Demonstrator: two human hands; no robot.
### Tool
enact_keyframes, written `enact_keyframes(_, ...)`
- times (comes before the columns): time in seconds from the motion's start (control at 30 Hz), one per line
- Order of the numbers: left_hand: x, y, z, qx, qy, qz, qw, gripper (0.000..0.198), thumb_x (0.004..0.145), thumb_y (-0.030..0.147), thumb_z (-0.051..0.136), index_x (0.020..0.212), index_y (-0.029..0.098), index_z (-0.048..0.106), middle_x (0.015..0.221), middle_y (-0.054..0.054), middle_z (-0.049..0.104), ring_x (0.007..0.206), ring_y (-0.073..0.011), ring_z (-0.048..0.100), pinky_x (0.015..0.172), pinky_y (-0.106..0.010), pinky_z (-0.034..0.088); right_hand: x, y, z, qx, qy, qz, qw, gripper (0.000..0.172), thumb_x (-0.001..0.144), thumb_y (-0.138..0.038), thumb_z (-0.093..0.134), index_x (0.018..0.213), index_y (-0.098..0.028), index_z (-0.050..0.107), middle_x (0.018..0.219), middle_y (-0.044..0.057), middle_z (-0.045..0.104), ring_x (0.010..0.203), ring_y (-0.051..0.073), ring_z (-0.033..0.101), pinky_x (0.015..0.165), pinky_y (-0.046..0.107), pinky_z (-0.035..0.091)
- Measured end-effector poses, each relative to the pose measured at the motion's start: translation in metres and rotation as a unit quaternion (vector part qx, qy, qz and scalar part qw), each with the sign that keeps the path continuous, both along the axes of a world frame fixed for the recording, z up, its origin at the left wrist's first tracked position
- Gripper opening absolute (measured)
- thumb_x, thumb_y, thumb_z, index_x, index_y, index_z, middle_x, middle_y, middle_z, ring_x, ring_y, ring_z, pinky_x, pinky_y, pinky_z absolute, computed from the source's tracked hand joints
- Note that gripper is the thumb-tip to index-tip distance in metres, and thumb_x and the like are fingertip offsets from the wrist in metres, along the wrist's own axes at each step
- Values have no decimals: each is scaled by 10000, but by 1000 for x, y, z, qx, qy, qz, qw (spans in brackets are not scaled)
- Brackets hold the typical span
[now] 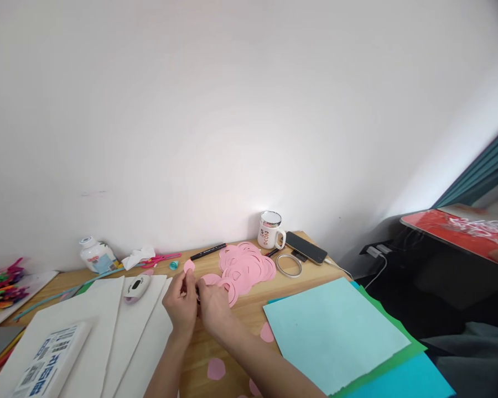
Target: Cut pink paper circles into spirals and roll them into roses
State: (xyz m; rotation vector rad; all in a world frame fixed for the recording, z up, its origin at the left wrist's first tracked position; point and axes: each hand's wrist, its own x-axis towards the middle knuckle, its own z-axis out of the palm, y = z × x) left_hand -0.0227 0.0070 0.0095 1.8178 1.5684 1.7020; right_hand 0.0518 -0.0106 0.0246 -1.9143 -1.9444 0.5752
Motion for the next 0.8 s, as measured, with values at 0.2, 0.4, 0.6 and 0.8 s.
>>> enact_keyframes(0.2,7,1,7,78,66,-53,993,201,838,287,478,845,175,646,703,-44,651,597,-142,539,609,-241,438,47,-35,-9,29,0,-25,999,338,721,-149,610,1045,-168,519,979,131,676,874,259,637,663,289,416)
enact_keyframes(0.4,8,4,8,-18,67,-168,983,231,816,320,501,858,183,683,852,-80,680,719,-167,593,652,-248,447,123,-49,-23,33,-13,-18,999,451,664,-3,581,1082,-168,536,1008,107,672,956,225,604,750,267,409)
enact_keyframes(0.6,11,-4,9,-101,66,-221,968,216,743,364,567,675,196,683,732,-49,685,609,-155,576,577,-243,446,171,-37,-30,29,-52,28,998,500,615,52,555,1061,-173,573,978,84,688,917,211,609,720,247,399)
enact_keyframes(0.8,9,-19,-3,-173,48,-251,951,147,648,336,649,601,200,680,565,-10,657,458,-132,533,469,-230,433,193,-24,-33,33,-97,33,994,376,643,45,550,929,-184,637,899,62,698,826,193,625,668,229,390)
